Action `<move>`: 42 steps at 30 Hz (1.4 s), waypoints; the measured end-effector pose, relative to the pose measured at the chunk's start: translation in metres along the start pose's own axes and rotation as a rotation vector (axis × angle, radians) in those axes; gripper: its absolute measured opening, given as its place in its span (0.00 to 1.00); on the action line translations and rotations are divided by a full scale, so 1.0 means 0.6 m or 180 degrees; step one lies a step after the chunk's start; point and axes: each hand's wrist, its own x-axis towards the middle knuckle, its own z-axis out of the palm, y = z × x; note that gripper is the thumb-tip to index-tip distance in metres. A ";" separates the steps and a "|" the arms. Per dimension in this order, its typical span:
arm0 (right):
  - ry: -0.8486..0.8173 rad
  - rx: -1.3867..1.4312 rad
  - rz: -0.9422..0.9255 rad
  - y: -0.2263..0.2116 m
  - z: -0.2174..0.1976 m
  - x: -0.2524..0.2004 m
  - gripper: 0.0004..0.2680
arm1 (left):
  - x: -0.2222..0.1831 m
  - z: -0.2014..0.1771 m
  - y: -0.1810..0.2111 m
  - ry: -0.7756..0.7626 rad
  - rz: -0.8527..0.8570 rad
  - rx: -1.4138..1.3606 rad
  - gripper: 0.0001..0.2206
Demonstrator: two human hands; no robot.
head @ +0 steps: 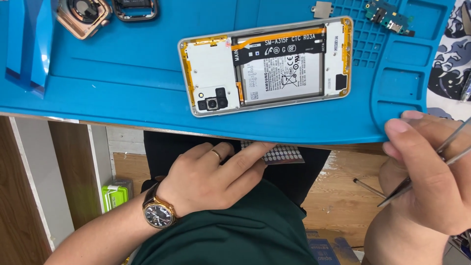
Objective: The person uses a screwdriver to remove screws from the back of a disassembled smartphone. They then use tweezers to peel off a small sticker from the device's internal frame and place it on the workbench.
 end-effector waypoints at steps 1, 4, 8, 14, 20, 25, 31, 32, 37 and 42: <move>0.0005 0.0016 -0.0011 -0.001 0.004 -0.003 0.02 | 0.000 0.004 0.002 -0.0004 -0.0012 0.0015 0.07; 0.0190 0.0080 0.0095 -0.002 0.008 -0.007 0.04 | 0.011 0.016 0.006 0.0050 0.0097 0.0041 0.11; 0.0087 -0.0009 -0.0005 0.005 0.003 -0.011 0.03 | 0.040 0.037 0.022 0.0008 -0.0165 -0.0113 0.09; 0.0043 -0.0056 0.0072 -0.006 -0.003 0.005 0.03 | 0.027 0.036 0.016 0.0072 0.0033 -0.0145 0.08; -0.0199 0.0029 -0.0073 0.000 -0.006 0.002 0.03 | -0.009 0.005 -0.015 0.0107 0.0320 -0.0036 0.08; 0.0013 0.0077 -0.0142 0.009 0.005 -0.014 0.03 | -0.011 -0.006 -0.033 0.0424 0.0481 -0.0030 0.05; -0.0096 -0.0053 -0.0054 0.005 -0.006 -0.013 0.02 | -0.004 -0.014 -0.037 0.0831 0.0583 -0.0411 0.07; -0.0142 -0.0074 -0.0109 0.006 -0.007 -0.011 0.03 | -0.005 -0.016 -0.037 0.0902 0.0578 -0.0694 0.04; 0.0027 0.0030 -0.0213 0.014 0.002 -0.014 0.04 | -0.030 -0.015 -0.049 0.0834 0.0423 -0.1610 0.02; -0.0114 0.0014 -0.0153 0.017 0.001 -0.029 0.03 | -0.048 -0.013 -0.054 0.0790 0.0304 -0.1723 0.06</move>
